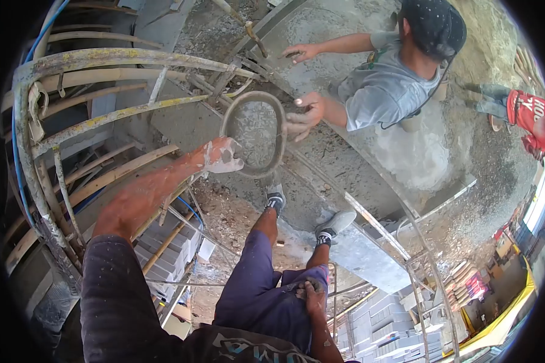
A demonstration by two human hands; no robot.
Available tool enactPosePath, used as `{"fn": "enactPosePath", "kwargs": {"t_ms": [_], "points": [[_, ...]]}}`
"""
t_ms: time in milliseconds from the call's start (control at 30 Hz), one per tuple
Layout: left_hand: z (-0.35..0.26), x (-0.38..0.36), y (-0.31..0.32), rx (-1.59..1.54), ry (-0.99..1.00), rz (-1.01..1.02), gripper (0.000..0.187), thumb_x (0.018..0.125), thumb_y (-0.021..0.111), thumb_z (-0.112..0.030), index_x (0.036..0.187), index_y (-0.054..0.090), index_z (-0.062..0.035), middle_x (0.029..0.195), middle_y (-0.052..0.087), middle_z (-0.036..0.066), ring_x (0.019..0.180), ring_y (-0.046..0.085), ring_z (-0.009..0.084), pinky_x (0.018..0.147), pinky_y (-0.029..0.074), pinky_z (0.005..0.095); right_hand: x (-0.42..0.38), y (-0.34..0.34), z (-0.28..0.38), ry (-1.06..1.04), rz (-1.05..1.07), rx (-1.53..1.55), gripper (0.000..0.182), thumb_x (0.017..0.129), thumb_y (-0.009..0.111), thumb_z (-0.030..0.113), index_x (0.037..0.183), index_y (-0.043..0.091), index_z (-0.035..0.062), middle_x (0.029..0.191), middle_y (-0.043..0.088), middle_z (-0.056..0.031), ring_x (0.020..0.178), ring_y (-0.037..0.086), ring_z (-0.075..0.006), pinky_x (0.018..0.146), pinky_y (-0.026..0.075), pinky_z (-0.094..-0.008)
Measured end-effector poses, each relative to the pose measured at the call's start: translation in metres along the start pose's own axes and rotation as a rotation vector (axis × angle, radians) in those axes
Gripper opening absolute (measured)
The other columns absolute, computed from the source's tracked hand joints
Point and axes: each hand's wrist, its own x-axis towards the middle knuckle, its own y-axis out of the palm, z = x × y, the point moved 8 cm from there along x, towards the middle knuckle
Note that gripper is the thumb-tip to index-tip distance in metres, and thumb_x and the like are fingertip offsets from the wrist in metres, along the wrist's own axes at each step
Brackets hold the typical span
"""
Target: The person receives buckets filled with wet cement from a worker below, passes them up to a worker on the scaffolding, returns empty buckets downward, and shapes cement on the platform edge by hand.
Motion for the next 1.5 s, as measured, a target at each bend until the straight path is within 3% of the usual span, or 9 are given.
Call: {"fn": "enactPosePath", "kwargs": {"t_ms": [333,467,600,733,867,1067,1167,1300,1500], "points": [[-0.128,-0.205,0.007,-0.848,-0.365,-0.237,0.046,0.075,0.075,-0.032,0.101,0.065,0.0037,0.09,0.067,0.009,0.079,0.061,0.0154,0.075,0.049,0.0289,-0.029,0.002,0.056,-0.512,0.069,-0.561,0.038,0.09,0.058,0.029,0.114,0.06,-0.0015,0.093,0.067,-0.0133,0.087,0.065,-0.02,0.075,0.051,-0.0321],[-0.223,-0.339,-0.051,-1.007,-0.467,-0.511,0.02,0.077,0.072,-0.022,0.073,0.058,-0.0083,0.074,0.058,0.0,0.068,0.052,0.0092,0.061,0.042,0.0263,-0.045,0.047,0.091,-0.381,0.436,-0.593,0.059,0.083,0.068,0.035,0.128,0.05,0.0011,0.109,0.063,-0.0129,0.096,0.061,-0.0217,0.08,0.049,-0.0334],[-0.322,-0.477,-0.109,-1.421,-0.189,-0.828,0.025,0.081,0.064,-0.009,0.068,0.044,-0.0151,0.059,0.033,-0.007,0.051,0.028,0.0061,0.051,0.028,0.0272,-0.098,0.111,0.102,-0.387,0.73,-0.53,0.078,0.077,0.076,0.034,0.138,0.037,0.0034,0.125,0.056,-0.0118,0.106,0.058,-0.0238,0.085,0.049,-0.037],[-0.407,-0.613,-0.167,-1.3,0.082,-1.092,0.024,0.082,0.061,-0.008,0.063,0.048,-0.0154,0.057,0.03,-0.008,0.049,0.026,0.0055,0.049,0.024,0.0245,-0.289,0.15,0.133,-0.531,1.267,-0.548,0.079,0.075,0.077,0.028,0.138,0.038,0.0027,0.128,0.055,-0.0135,0.115,0.053,-0.0221,0.092,0.047,-0.0341],[-0.449,-0.717,-0.222,-1.321,0.264,-1.313,0.024,0.079,0.055,-0.001,0.061,0.046,-0.0142,0.056,0.034,-0.007,0.046,0.028,0.005,0.044,0.026,0.0232,-0.32,0.121,0.146,-0.661,1.219,-0.701,0.073,0.076,0.075,0.028,0.137,0.042,0.0055,0.124,0.058,-0.0112,0.109,0.057,-0.0197,0.088,0.047,-0.0323],[-0.518,-0.901,-0.356,-0.693,0.339,-1.637,0.017,0.087,0.058,-0.009,0.072,0.051,-0.012,0.06,0.041,-0.007,0.046,0.033,0.0029,0.039,0.026,0.0199,-0.228,0.028,0.199,-0.799,0.804,-0.668,0.073,0.077,0.073,0.035,0.136,0.044,0.0056,0.119,0.059,-0.013,0.101,0.06,-0.0204,0.082,0.048,-0.0338],[-0.577,-0.989,-0.415,-0.07,-0.173,-1.927,0.016,0.093,0.055,-0.024,0.091,0.059,-0.0086,0.074,0.061,-0.003,0.067,0.061,0.0049,0.056,0.047,0.0131,-0.211,-0.014,0.215,-0.817,0.64,-0.535,0.074,0.076,0.073,0.039,0.136,0.044,0.0065,0.116,0.06,-0.0127,0.098,0.06,-0.0204,0.084,0.048,-0.0379],[-0.634,-0.935,-0.438,0.532,-0.339,-1.902,0.022,0.092,0.058,-0.027,0.099,0.057,-0.0058,0.084,0.061,0.003,0.074,0.062,0.0095,0.062,0.048,0.0178,-0.191,-0.056,0.217,-0.791,0.517,-0.323,0.065,0.077,0.073,0.037,0.13,0.049,0.0075,0.11,0.062,-0.0042,0.091,0.061,-0.0165,0.078,0.049,-0.0354],[-0.687,-0.758,-0.388,0.961,-0.12,-1.68,0.038,0.089,0.062,-0.031,0.112,0.055,-0.0016,0.098,0.061,0.01,0.085,0.064,0.0164,0.073,0.05,0.025,-0.153,-0.068,0.183,-0.697,0.531,-0.339,0.071,0.075,0.074,0.044,0.132,0.047,0.0098,0.111,0.06,-0.0051,0.089,0.059,-0.016,0.077,0.048,-0.0351]]}}
